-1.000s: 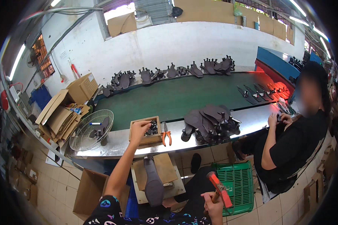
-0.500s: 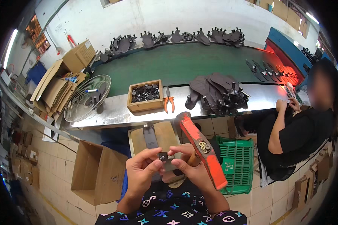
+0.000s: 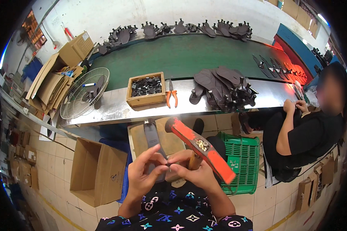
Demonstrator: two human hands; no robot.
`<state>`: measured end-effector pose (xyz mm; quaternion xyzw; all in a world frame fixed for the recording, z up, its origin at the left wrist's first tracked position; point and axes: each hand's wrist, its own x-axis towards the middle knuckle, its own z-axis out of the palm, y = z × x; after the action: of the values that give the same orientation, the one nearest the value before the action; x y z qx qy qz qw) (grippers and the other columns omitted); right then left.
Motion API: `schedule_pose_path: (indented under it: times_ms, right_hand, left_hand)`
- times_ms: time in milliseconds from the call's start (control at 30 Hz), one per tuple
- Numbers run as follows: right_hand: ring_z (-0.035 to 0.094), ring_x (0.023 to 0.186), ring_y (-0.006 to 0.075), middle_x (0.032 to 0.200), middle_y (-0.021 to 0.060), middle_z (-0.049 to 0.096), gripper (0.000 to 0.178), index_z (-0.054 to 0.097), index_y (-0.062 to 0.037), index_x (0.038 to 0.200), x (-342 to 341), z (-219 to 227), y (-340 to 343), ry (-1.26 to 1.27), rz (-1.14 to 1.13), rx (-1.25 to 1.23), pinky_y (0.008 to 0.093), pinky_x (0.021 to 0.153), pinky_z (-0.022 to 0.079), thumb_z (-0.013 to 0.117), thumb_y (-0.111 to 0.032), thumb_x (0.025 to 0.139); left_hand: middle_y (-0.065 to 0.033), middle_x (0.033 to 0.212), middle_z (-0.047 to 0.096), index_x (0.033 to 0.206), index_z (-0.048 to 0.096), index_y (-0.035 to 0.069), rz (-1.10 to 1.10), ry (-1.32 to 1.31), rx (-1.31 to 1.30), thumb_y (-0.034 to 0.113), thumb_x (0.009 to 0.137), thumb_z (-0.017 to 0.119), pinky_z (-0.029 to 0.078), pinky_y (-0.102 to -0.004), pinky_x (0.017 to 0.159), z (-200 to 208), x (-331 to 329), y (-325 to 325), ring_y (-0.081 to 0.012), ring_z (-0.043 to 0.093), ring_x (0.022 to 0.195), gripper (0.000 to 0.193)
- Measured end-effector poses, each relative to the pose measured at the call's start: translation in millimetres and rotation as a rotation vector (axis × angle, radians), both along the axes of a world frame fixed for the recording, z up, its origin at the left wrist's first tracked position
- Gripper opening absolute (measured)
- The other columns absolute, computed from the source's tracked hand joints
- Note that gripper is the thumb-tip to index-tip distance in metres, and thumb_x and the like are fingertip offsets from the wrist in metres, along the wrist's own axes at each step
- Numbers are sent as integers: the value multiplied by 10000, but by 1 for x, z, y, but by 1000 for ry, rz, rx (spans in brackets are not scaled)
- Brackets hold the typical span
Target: Assembling shoe components by hammering and fitting parts together on a factory workbench.
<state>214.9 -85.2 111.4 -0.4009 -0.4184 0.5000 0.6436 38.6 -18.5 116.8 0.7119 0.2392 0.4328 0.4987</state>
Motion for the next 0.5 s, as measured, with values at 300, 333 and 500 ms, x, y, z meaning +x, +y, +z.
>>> schedule_pose_path:
  times_ms: [300,333,500]
  right_hand:
    - [573,682,51,984,99,703,152,688,32,1013,13,-27,89,-318,-3,-143,214,585,457,685,-37,877]
    - [616,801,62,928,57,711,171,704,21,1019,14,-30,99,-413,23,-268,237,702,504,705,-72,876]
    - [652,823,117,936,92,737,228,699,51,1032,9,-51,139,-422,52,34,285,755,526,740,-101,867]
  left_hand:
    - [-167,1032,694,1213,622,24,437,332,355,170,818,771,497,-396,882,-93,-8,143,-350,657,955,446]
    - [-175,1035,697,1151,659,26,253,314,224,158,815,762,492,-406,897,-99,-8,149,-359,655,964,376]
    - [-138,1075,719,1049,731,75,296,375,327,164,810,744,420,-459,1025,-110,-3,136,-284,664,1059,255]
